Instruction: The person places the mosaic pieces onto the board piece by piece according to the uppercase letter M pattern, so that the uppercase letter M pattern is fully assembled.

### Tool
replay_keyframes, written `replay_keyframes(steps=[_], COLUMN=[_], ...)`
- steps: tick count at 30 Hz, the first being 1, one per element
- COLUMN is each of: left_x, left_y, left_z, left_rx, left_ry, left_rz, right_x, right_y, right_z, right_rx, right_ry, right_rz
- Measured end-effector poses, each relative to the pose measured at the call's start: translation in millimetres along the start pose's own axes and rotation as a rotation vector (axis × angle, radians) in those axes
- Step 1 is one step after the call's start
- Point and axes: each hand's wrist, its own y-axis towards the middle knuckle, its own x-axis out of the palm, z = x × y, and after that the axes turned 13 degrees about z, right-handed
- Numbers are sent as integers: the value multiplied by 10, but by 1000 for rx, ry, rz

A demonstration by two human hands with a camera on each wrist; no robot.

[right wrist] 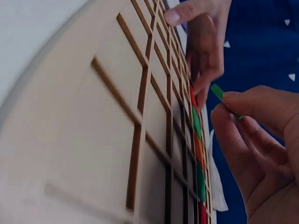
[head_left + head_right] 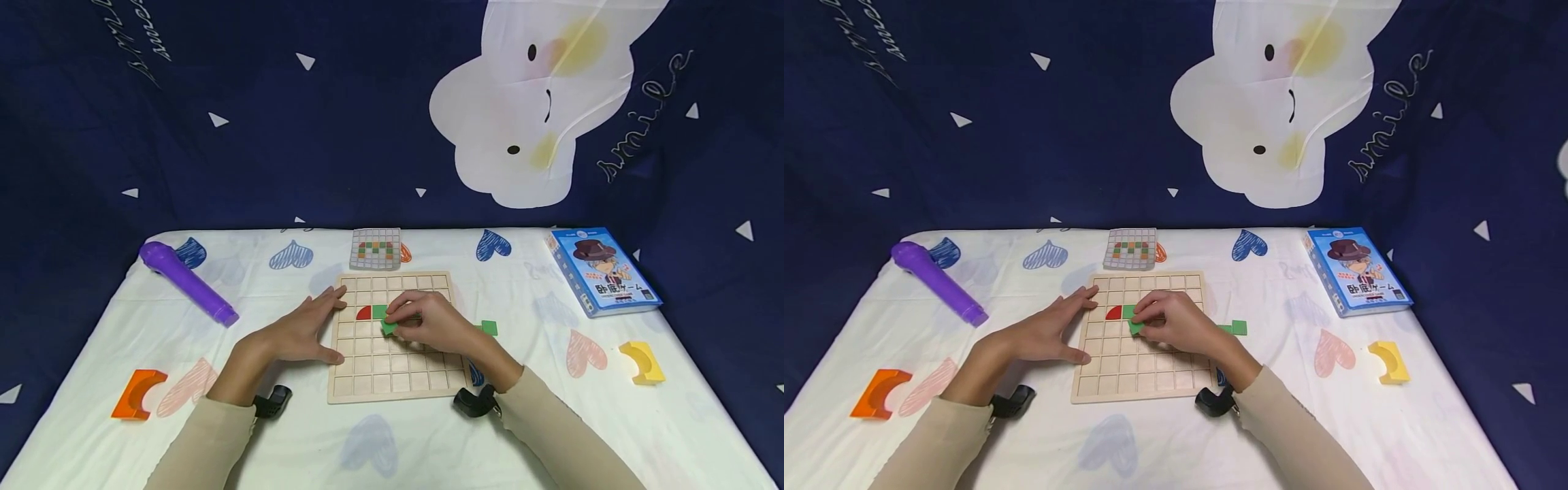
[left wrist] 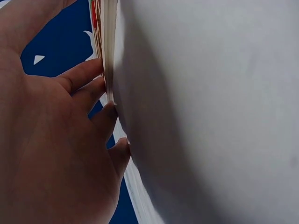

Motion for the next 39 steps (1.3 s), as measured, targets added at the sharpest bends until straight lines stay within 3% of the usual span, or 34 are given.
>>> replay_keyframes(steps=[9,19,39], left_x=[0,6,-10], left_y=[7,20,4], left_z=[2,-3,14], left_rx=[-1,-11,8], left_ry=[-4,-5,-11], left_rz=[-6,-12,-6], right_x=[203,360,461], right_y=[94,154,217], right_z=[-82,-151,-190], right_rx=[-6,-20,-28], right_ry=[-59,-209,-275], right_rz=[11,6,-11])
